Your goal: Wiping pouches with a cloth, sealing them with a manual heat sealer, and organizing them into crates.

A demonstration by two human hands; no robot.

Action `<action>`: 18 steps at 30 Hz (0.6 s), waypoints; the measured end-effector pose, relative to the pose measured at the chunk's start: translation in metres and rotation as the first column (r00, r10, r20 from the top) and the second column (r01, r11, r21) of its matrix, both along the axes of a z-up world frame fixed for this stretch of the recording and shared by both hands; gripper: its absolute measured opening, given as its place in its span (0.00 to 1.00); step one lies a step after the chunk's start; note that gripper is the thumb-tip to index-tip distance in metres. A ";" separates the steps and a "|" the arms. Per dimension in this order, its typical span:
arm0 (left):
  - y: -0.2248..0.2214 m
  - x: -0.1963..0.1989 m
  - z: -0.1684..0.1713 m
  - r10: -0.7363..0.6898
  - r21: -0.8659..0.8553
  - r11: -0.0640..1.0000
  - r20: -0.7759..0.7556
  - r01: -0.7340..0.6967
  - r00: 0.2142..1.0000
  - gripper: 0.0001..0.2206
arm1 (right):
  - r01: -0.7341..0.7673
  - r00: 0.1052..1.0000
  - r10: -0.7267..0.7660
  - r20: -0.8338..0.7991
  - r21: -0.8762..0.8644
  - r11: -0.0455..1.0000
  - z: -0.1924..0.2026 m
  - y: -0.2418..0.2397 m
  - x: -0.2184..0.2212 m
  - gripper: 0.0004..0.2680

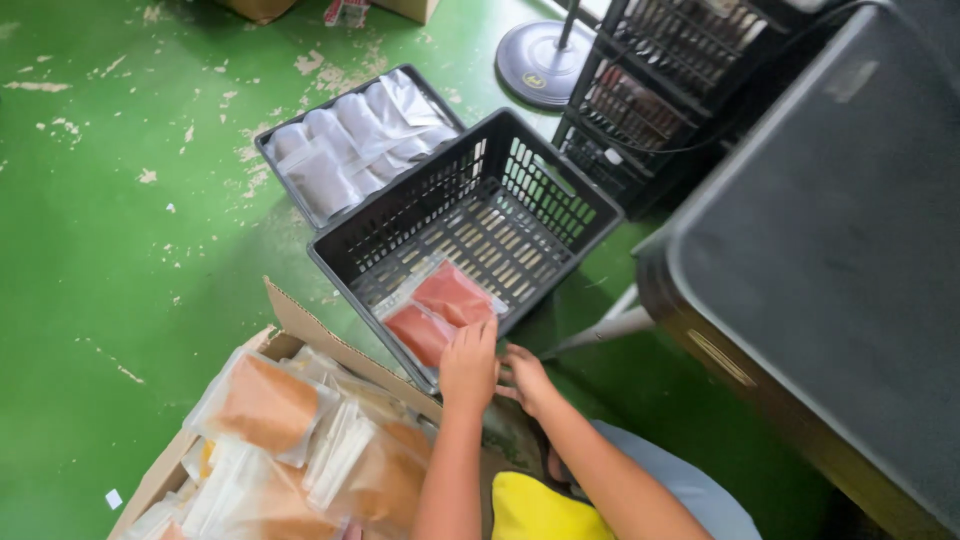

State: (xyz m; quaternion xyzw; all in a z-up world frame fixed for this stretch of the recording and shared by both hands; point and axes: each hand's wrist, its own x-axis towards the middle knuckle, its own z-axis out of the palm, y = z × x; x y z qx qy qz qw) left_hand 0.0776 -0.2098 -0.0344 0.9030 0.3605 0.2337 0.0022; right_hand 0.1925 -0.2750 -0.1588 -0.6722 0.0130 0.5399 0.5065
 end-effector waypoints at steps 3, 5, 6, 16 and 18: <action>-0.043 -0.004 0.024 0.112 -0.115 0.987 0.010 -0.110 0.994 0.41 | -0.014 0.996 0.014 0.084 -0.002 1.000 0.027 -0.015 -0.001 0.22; -0.071 -0.005 0.042 0.284 -0.212 0.941 0.078 -0.262 0.956 0.36 | -0.121 0.972 0.110 0.210 0.043 0.992 0.054 -0.026 -0.003 0.23; -0.086 -0.006 0.045 0.277 -0.209 0.944 0.084 -0.254 0.957 0.36 | -0.115 0.971 0.102 0.215 0.047 0.992 0.075 -0.040 -0.009 0.23; -0.217 0.004 0.141 0.165 -0.486 0.863 0.532 0.140 0.831 0.39 | -0.283 0.826 0.065 0.560 0.312 0.907 0.257 -0.174 -0.021 0.17; -0.237 0.007 0.169 0.129 -0.472 0.855 0.593 0.214 0.794 0.41 | -0.267 0.817 0.015 0.577 0.354 0.896 0.292 -0.201 -0.020 0.16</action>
